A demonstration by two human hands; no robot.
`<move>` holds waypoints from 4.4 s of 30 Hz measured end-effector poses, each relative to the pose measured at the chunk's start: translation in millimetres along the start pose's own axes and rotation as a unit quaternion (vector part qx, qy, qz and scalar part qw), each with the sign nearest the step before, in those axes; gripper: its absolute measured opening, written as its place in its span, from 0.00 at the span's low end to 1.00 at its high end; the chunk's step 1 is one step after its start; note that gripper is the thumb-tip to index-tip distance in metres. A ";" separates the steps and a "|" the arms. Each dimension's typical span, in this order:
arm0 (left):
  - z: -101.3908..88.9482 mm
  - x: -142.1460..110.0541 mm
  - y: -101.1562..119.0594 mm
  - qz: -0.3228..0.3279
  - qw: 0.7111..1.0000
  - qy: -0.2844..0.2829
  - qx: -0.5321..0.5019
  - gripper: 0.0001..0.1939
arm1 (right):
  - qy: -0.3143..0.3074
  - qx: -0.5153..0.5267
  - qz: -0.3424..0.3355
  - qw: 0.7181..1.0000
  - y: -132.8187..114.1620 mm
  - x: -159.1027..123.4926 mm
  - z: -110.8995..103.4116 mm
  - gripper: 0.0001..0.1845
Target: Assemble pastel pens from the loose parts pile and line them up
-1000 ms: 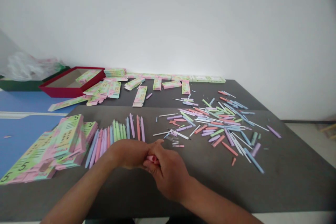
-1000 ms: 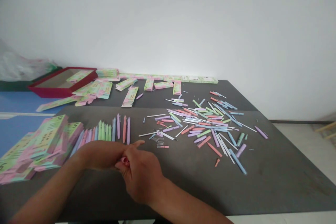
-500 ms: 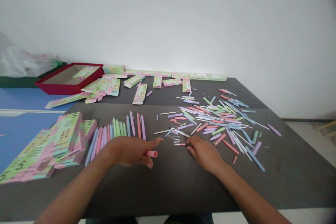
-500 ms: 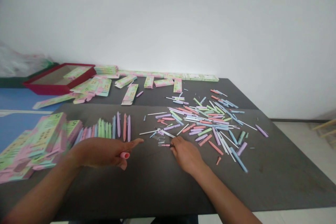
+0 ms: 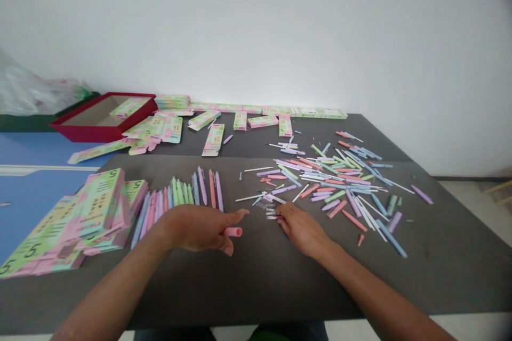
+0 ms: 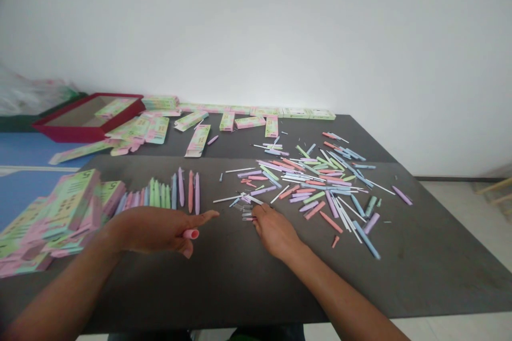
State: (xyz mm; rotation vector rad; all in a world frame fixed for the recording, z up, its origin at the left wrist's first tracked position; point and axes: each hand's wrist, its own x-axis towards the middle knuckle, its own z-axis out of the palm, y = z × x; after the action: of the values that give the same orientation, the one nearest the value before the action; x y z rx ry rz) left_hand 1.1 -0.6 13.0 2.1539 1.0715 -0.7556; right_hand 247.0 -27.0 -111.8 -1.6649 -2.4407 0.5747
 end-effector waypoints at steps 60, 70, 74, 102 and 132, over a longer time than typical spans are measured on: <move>-0.3 -1.4 6.0 -0.011 0.999 -0.014 0.037 0.37 | -0.014 -0.045 -0.082 0.996 6.1 1.0 -2.0 0.12; 0.9 -0.3 4.8 -0.007 0.999 -0.014 0.035 0.36 | -0.003 0.014 -0.080 0.997 25.6 -6.7 -5.9 0.11; 2.1 1.2 4.8 -0.007 0.999 -0.015 0.033 0.36 | 0.045 0.015 -0.023 0.999 30.3 2.8 -4.5 0.10; 3.8 1.5 8.9 -0.022 0.999 -0.003 0.034 0.33 | 0.054 0.021 -0.074 0.996 13.6 55.5 -7.1 0.08; 19.1 9.7 20.6 -0.019 0.997 0.004 0.075 0.32 | 0.176 0.023 0.114 0.977 62.3 72.1 -39.4 0.05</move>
State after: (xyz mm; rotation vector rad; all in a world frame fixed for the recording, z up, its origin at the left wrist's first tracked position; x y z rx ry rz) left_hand 18.9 -19.8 -0.8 2.2686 1.0930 -0.8702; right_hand 286.0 68.4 -106.8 -1.8565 -1.9927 0.3222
